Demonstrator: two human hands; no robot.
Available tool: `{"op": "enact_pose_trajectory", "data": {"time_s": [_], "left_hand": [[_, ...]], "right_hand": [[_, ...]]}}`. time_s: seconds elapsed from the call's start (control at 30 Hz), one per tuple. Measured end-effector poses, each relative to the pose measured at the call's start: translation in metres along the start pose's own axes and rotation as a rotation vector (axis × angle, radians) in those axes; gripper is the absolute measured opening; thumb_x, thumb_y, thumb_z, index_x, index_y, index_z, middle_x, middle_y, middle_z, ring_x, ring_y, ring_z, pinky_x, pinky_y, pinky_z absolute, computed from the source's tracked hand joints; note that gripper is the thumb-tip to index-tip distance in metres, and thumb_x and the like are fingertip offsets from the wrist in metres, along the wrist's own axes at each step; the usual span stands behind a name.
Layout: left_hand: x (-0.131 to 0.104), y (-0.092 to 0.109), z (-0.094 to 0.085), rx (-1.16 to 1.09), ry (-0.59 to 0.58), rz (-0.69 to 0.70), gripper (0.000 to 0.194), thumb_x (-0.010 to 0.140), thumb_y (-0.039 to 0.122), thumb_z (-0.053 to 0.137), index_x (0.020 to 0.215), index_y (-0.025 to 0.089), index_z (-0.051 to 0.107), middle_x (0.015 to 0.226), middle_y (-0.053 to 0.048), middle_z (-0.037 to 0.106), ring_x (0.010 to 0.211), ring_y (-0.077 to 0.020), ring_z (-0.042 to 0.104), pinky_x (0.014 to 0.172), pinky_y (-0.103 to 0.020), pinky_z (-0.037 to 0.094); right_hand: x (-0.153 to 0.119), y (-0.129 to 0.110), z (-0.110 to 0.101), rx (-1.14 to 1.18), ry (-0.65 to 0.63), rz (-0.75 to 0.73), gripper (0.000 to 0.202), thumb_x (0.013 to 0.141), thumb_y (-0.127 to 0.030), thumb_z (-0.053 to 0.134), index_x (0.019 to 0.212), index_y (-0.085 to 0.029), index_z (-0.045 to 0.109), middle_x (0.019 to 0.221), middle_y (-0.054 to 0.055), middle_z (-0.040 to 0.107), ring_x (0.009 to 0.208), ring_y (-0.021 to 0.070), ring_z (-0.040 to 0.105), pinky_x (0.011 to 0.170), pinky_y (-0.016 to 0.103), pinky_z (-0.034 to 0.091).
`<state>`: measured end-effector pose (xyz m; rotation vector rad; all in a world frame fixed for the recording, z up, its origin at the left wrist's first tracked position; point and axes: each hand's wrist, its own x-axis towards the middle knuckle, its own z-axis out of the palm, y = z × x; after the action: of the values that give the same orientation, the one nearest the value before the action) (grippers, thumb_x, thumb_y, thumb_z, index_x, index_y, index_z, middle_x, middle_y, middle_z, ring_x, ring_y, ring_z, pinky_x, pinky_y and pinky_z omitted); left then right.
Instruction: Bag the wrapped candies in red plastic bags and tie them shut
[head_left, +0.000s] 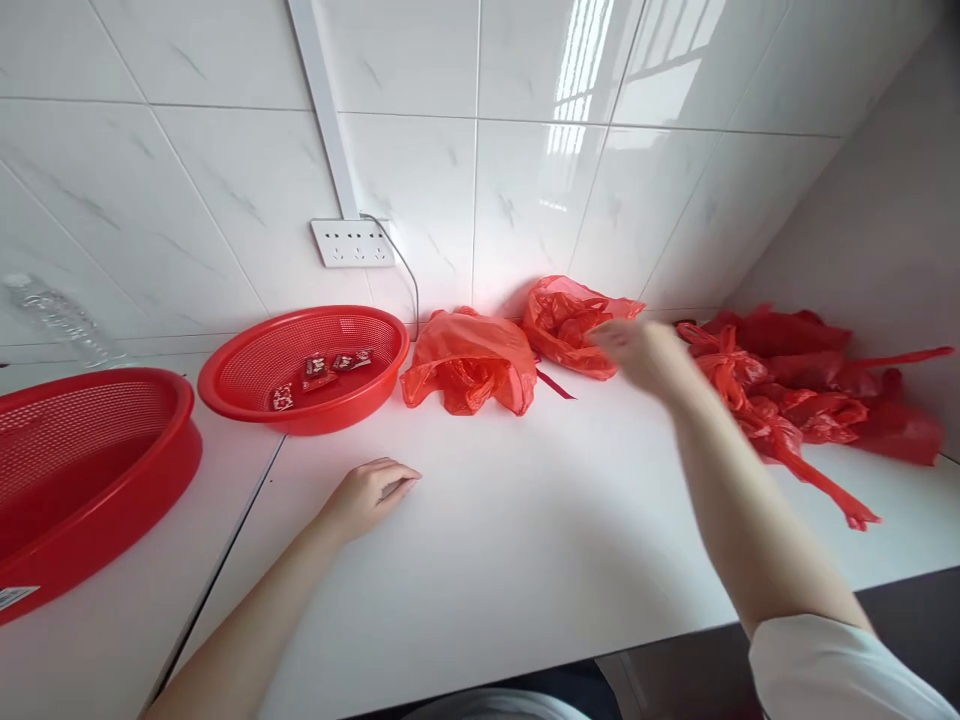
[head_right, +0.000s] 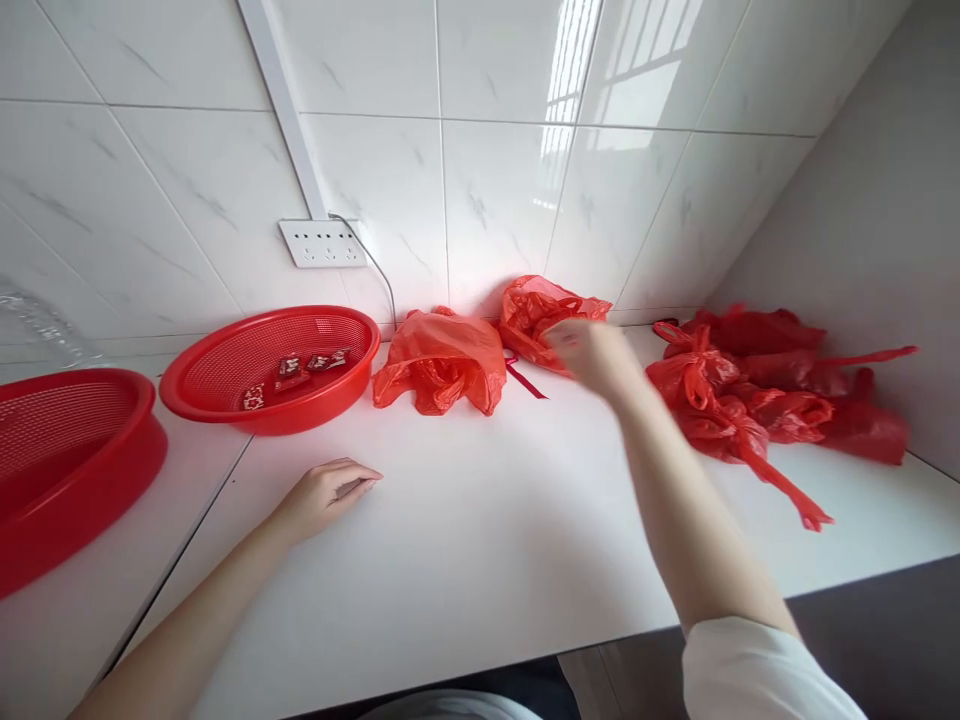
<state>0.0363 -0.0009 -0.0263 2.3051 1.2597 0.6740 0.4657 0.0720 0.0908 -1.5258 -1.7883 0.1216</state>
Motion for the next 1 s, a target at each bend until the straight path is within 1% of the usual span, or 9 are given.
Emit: {"op": "enact_pose_trajectory", "data": {"time_s": [0.1,0.17,0.27,0.43,0.53,0.73,0.83,0.9,1.0], "left_hand": [[-0.002,-0.001,0.001,0.002,0.010,-0.013,0.024,0.094,0.033,0.051,0.099,0.026,0.074,0.097,-0.003,0.073,0.089,-0.0167,0.068,0.081,-0.029,0.055],[-0.003,-0.001,0.002,0.004,0.016,-0.005,0.023,0.094,0.032,0.052,0.099,0.026,0.074,0.097,-0.003,0.073,0.088,-0.0169,0.068,0.081,-0.030,0.055],[-0.004,0.002,0.001,0.023,0.019,0.022,0.023,0.094,0.028,0.052,0.100,0.026,0.074,0.094,-0.003,0.073,0.087,-0.0172,0.068,0.083,-0.032,0.054],[-0.006,0.005,0.001,0.018,0.054,0.028,0.022,0.094,0.025,0.052,0.101,0.027,0.072,0.098,-0.002,0.072,0.093,-0.0176,0.066,0.086,-0.033,0.053],[-0.003,0.005,0.002,-0.049,0.181,-0.065,0.023,0.094,0.032,0.052,0.112,0.026,0.067,0.109,-0.004,0.069,0.098,-0.0182,0.065,0.087,-0.033,0.053],[0.016,0.019,-0.024,-0.343,0.500,-0.156,0.048,0.096,0.048,0.048,0.137,0.022,0.048,0.144,-0.014,0.051,0.126,-0.0249,0.055,0.101,-0.041,0.048],[0.022,0.036,-0.043,-0.333,0.365,0.046,0.085,0.082,0.051,0.069,0.153,0.027,0.027,0.158,-0.016,0.032,0.144,-0.0309,0.035,0.112,-0.047,0.038],[0.023,0.045,-0.048,-0.257,0.203,0.142,0.096,0.072,0.041,0.081,0.152,0.028,0.030,0.147,-0.015,0.047,0.136,-0.0298,0.046,0.109,-0.044,0.042],[0.018,0.048,-0.041,-0.060,0.143,0.290,0.036,0.082,0.021,0.070,0.117,0.026,0.064,0.094,-0.003,0.068,0.091,-0.0182,0.065,0.088,-0.034,0.052]], "right_hand": [[-0.018,-0.056,0.096,0.081,-0.455,-0.201,0.022,0.086,-0.021,0.061,0.106,-0.024,0.072,0.110,0.007,0.072,0.099,0.0233,0.068,0.085,0.035,0.052],[-0.021,-0.076,0.140,-0.004,-0.437,-0.198,0.044,0.074,-0.010,0.070,0.116,-0.021,0.067,0.131,0.011,0.064,0.119,0.0290,0.058,0.096,0.041,0.047],[-0.010,-0.080,0.169,-0.029,-0.371,-0.135,0.026,0.074,-0.003,0.063,0.095,-0.016,0.070,0.114,0.017,0.069,0.115,0.0331,0.058,0.096,0.047,0.044],[0.015,-0.074,0.150,0.135,-0.257,-0.083,0.016,0.091,-0.023,0.047,0.099,-0.020,0.061,0.088,0.005,0.070,0.078,0.0199,0.065,0.073,0.032,0.049],[0.014,-0.083,0.132,0.574,-0.190,-0.003,0.020,0.094,-0.039,0.046,0.100,-0.022,0.054,0.080,0.001,0.067,0.066,0.0156,0.060,0.063,0.028,0.047],[-0.016,-0.112,0.115,0.942,-0.382,0.016,0.025,0.091,-0.048,0.058,0.095,-0.024,0.053,0.066,-0.005,0.057,0.051,0.0113,0.049,0.051,0.024,0.038],[-0.033,-0.127,0.110,0.783,-0.473,-0.229,0.023,0.093,-0.045,0.057,0.095,-0.023,0.060,0.067,-0.004,0.059,0.054,0.0118,0.049,0.054,0.026,0.040],[-0.042,-0.134,0.107,0.727,-0.570,-0.457,0.022,0.095,-0.042,0.055,0.095,-0.023,0.067,0.080,0.000,0.067,0.068,0.0142,0.059,0.065,0.029,0.047],[-0.050,-0.138,0.105,0.655,-0.719,-0.626,0.023,0.092,-0.039,0.061,0.110,-0.025,0.066,0.098,0.003,0.070,0.087,0.0170,0.064,0.076,0.029,0.050]]}}
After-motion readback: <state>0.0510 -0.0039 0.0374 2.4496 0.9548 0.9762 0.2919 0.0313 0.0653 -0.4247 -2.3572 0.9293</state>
